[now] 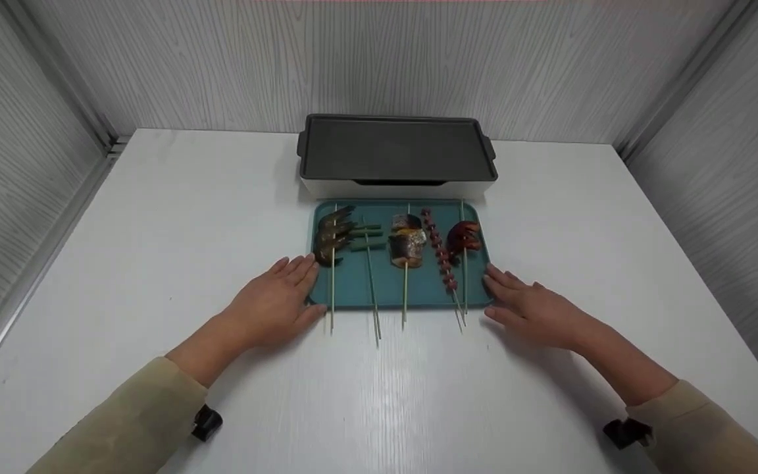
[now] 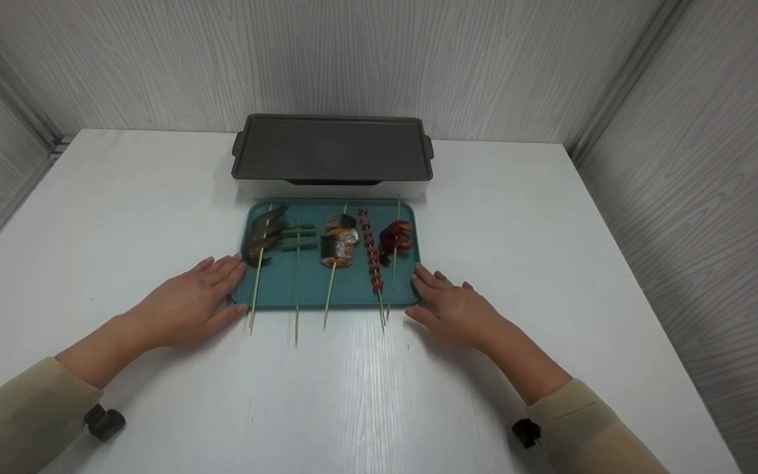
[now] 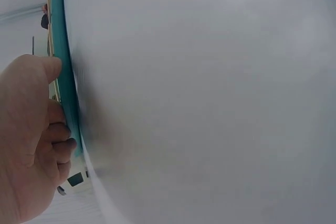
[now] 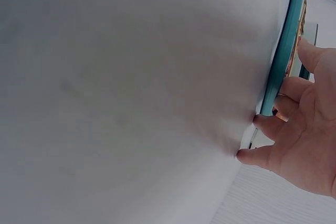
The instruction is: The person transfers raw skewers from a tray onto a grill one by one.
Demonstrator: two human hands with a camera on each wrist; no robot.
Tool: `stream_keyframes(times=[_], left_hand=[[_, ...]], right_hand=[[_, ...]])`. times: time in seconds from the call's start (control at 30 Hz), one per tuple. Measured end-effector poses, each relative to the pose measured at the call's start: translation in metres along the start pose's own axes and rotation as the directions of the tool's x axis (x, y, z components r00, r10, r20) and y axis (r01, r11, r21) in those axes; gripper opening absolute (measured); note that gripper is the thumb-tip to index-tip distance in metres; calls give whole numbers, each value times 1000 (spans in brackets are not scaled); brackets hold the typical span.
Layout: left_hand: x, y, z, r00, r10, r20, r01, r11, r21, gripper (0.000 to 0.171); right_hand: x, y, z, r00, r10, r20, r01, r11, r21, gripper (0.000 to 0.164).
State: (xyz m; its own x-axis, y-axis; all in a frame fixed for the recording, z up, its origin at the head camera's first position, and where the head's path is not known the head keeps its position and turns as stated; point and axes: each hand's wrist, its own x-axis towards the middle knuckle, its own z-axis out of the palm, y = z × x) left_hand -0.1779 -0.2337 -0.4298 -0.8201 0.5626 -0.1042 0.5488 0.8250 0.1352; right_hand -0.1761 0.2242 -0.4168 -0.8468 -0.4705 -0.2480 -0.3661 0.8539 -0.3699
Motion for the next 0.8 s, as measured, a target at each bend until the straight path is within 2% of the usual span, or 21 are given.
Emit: stream_keyframes(times=[0.37,0.53,0.7,0.8], left_hand=[[2,3,-5,1000,12,7,-12,999,36,75],[1,2,-6,1000,6,13,-7,1000,28,75],[2,2,-5,1000,2,21,-2,1000,27,75],[2,1,-4,1000,4,17,-4,1000,28,75]], right_hand=[[1,-4,-2,1000,9,-10,-9,1000,22,80],[2,-12,-7,995,21,-99,-12,996,87,72],[1,-18,-14,962,108,-252,-57,978,201,54],[2,-22,-18,941,204,-269,-108,937,332,49]])
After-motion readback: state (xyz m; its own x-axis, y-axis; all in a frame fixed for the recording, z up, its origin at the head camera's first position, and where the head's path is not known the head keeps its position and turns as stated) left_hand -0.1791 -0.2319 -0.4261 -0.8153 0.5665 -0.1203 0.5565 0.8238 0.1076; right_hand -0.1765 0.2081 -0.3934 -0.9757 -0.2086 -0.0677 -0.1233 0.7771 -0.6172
